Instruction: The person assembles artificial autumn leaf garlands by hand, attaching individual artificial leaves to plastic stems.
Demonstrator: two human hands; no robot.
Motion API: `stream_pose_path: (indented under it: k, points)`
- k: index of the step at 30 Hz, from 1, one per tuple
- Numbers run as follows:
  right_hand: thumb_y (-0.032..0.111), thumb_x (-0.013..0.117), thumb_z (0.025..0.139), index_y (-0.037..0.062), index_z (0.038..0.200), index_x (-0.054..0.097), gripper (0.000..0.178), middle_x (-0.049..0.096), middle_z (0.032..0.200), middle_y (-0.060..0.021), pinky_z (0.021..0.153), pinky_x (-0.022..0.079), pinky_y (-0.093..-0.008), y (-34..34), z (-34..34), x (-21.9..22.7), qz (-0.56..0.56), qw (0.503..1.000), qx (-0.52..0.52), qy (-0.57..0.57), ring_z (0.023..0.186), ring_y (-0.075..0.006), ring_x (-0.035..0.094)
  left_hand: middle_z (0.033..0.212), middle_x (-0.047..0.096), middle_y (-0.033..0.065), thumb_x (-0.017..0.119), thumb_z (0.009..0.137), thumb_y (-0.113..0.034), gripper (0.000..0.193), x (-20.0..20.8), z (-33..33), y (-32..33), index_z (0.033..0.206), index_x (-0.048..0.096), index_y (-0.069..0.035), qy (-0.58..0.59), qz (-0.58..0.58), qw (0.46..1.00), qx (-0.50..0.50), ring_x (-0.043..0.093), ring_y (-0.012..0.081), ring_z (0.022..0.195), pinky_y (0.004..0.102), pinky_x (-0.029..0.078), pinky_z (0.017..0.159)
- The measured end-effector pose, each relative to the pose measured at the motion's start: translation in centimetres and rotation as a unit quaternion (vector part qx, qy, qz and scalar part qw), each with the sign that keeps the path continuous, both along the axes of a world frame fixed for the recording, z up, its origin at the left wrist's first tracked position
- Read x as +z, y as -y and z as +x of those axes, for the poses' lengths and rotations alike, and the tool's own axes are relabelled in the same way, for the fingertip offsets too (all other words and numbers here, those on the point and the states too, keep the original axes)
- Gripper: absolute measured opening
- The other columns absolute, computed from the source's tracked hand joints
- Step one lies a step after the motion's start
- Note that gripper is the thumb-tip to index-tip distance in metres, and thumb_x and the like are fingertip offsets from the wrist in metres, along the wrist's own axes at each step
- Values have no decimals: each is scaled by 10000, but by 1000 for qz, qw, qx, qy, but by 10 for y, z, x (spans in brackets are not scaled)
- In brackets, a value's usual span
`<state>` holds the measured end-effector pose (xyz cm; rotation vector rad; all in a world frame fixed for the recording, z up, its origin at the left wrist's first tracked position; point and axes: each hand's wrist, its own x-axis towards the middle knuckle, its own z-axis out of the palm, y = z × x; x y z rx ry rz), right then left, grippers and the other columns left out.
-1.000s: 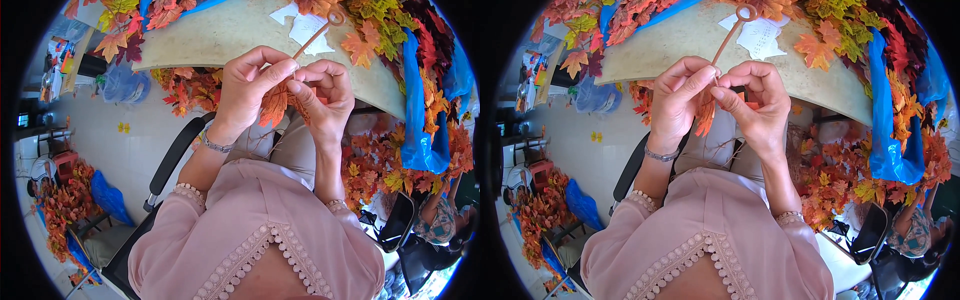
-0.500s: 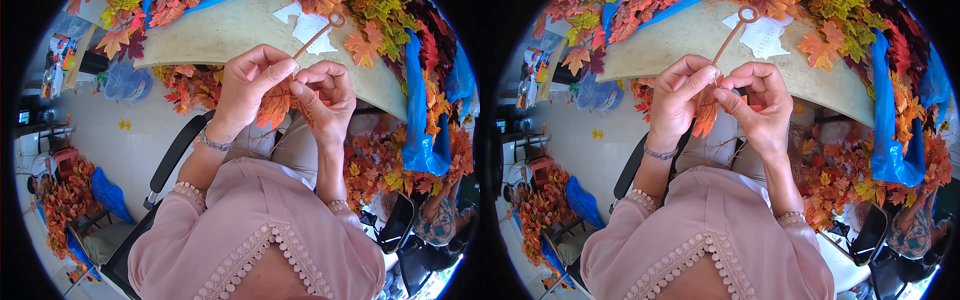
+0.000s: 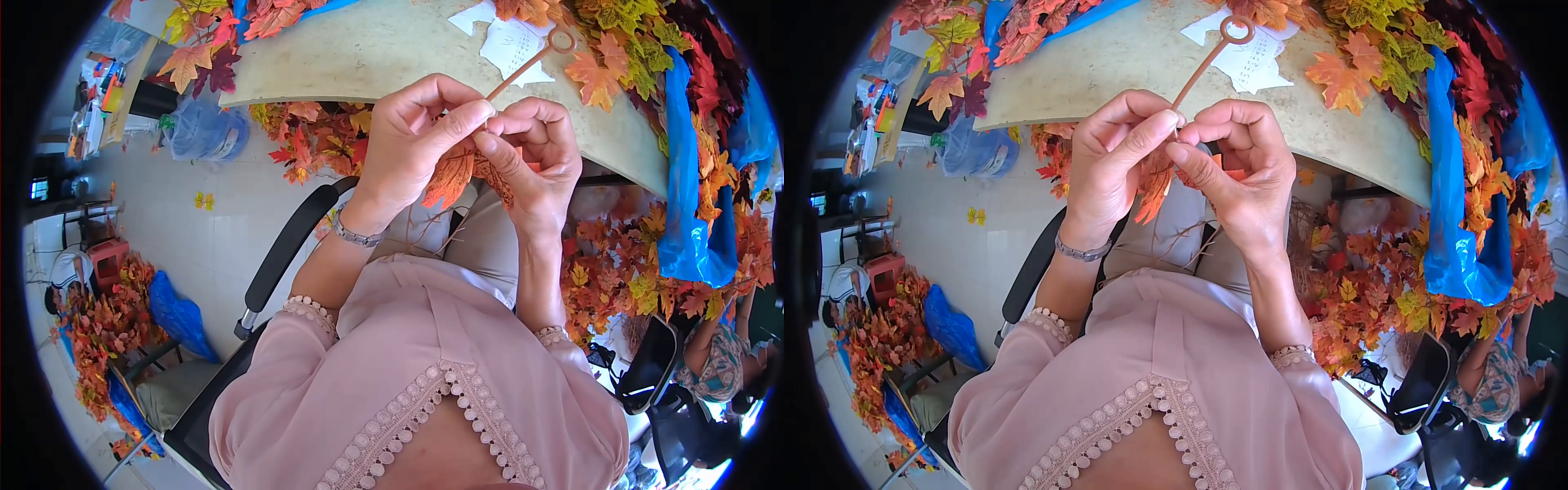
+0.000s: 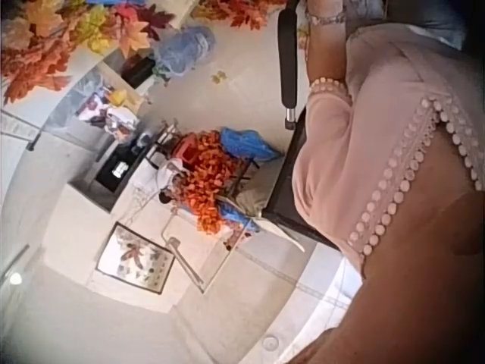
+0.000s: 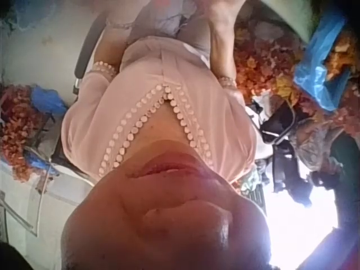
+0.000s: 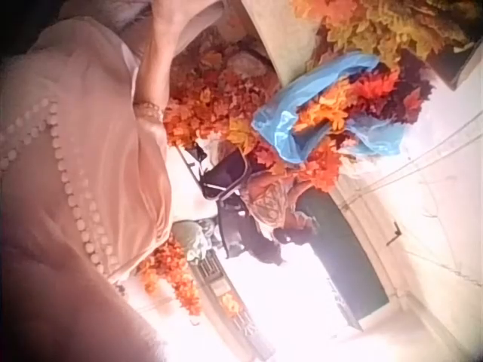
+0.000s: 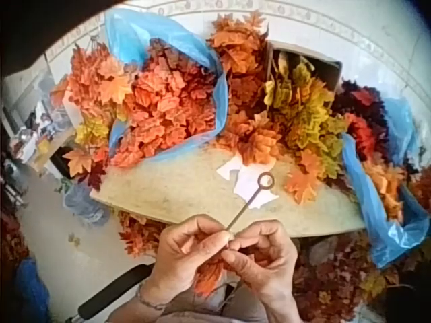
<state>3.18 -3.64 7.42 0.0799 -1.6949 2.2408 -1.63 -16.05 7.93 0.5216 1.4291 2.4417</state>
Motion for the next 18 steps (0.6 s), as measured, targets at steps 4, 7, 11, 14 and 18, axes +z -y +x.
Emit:
stream_pose_path:
  k: [4, 7, 11, 14, 18]
  points:
    - [-21, 656, 740, 15, 978, 456, 312, 607, 802, -62, 535, 472, -171, 0, 0, 0, -4, 1000, -2, 4, 645, -71, 567, 757, 578, 23, 586, 825, -58, 80, -2, -1, -1, 845, 582, 19, -2, 8, 1000, -4, 531, 48, 703, 183, 456, 629]
    - [-23, 655, 740, 17, 981, 458, 314, 607, 802, -62, 546, 474, -174, 0, 0, -1, -11, 1000, 0, 8, 663, -73, 571, 758, 579, 22, 587, 824, -54, 74, -5, -2, 0, 842, 582, 17, -20, 5, 1000, -11, 527, 46, 696, 178, 444, 618]
    - [-27, 656, 737, 19, 986, 459, 321, 609, 797, -62, 564, 476, -179, 3, 0, -2, -36, 999, -3, 7, 680, -78, 578, 753, 579, 18, 587, 823, -52, 62, -8, -1, 2, 828, 582, 10, -22, 11, 1000, -17, 516, 39, 692, 169, 422, 621]
    - [-44, 655, 729, 17, 987, 461, 328, 611, 792, -63, 580, 480, -185, 3, 0, -1, -64, 998, -1, 19, 691, -85, 583, 751, 573, 11, 587, 822, -52, 62, -11, 2, -1, 816, 578, 9, -28, 31, 999, -1, 503, 35, 698, 175, 410, 640]
    - [-61, 655, 717, 14, 984, 466, 336, 611, 787, -67, 579, 478, -186, 0, -1, 4, -94, 994, 21, 44, 686, -89, 586, 750, 567, 3, 586, 823, -53, 67, -18, 5, -1, 802, 576, 10, -60, 19, 998, 14, 496, 37, 705, 188, 406, 663]
